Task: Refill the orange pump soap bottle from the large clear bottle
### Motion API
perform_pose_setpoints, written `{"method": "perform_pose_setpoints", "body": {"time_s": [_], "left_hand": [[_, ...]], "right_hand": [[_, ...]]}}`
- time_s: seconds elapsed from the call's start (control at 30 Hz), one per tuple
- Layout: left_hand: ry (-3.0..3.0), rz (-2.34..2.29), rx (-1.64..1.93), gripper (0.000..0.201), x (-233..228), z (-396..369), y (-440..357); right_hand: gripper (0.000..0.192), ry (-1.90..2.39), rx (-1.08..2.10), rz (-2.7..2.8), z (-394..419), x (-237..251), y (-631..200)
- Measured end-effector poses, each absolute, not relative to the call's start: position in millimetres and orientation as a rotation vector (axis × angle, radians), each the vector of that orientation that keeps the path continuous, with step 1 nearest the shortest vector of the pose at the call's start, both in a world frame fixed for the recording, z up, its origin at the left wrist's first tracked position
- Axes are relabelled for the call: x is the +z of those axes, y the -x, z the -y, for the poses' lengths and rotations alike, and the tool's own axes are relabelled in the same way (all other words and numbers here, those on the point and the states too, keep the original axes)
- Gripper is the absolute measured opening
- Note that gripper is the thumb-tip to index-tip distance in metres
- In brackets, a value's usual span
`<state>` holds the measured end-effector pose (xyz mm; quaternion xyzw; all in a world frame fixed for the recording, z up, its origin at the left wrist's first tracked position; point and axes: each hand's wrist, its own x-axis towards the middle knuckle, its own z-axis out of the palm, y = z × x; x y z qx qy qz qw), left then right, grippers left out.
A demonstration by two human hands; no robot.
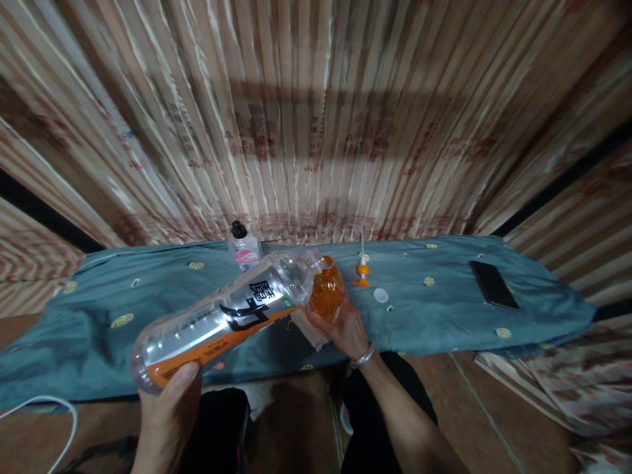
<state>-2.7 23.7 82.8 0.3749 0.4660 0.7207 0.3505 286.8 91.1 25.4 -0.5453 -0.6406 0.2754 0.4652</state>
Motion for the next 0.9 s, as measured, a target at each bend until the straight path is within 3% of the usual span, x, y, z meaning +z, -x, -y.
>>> {"method": "perform_pose_setpoints", "body": {"time_s": [0.9], "left_hand": [[-0.939,-1.227,1.863,0.058,84,-20,-2]], "right_hand": [[0.071,1.368,0.680,1.550,-91,30,-285]]}}
